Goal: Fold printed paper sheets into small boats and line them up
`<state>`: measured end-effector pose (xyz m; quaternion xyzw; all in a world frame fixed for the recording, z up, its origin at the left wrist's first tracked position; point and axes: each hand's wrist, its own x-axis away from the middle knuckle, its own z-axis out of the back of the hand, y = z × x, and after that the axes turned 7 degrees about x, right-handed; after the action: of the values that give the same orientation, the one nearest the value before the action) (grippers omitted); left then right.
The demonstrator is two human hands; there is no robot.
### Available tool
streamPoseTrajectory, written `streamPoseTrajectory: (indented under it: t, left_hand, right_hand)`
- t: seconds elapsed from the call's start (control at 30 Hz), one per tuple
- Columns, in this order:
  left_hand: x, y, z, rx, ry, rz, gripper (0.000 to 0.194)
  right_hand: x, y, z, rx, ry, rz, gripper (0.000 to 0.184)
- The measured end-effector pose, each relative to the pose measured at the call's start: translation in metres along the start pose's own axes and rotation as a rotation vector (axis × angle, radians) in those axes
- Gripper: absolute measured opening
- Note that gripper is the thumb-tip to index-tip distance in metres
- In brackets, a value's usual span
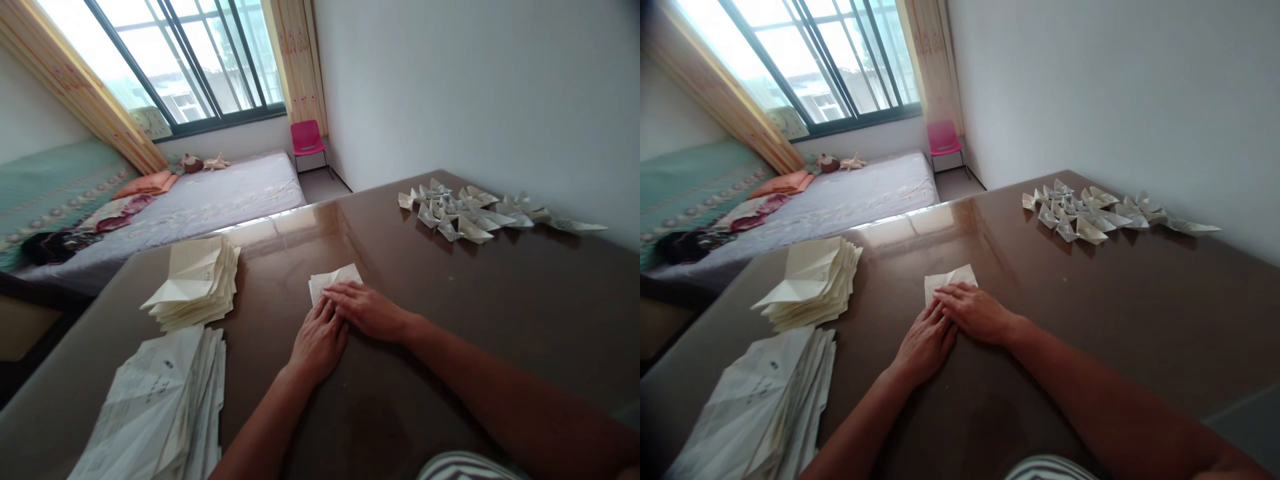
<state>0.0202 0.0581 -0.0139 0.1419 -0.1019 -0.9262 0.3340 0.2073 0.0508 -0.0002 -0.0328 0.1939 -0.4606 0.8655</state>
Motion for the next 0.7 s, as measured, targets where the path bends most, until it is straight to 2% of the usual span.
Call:
streamPoseTrajectory:
  t: [0.07, 0.13, 0.27, 0.5, 0.7]
  left_hand:
    - [0.001, -0.003, -0.001, -0.003, -0.014, -0.011, 0.046]
    - [0.001, -0.006, -0.001, -0.019, -0.019, 0.002, 0.050]
    - [0.000, -0.008, 0.002, -0.110, 0.014, 0.089, 0.048]
    - [-0.002, -0.016, 0.008, -0.171, 0.031, 0.197, 0.042]
    - [-0.001, -0.024, 0.009, -0.189, 0.048, 0.166, 0.036]
  right_hand:
    - [0.002, -0.006, -0.006, -0.068, -0.117, 0.050, 0.062]
    - [0.005, -0.005, -0.012, -0.078, -0.176, -0.001, 0.076]
    - [0.013, 0.010, -0.015, 0.015, -0.193, -0.086, 0.081]
    - [0.013, 0.030, -0.006, 0.208, -0.099, -0.211, 0.062]
    - [0.007, 0.036, 0.005, 0.241, -0.062, -0.134, 0.035]
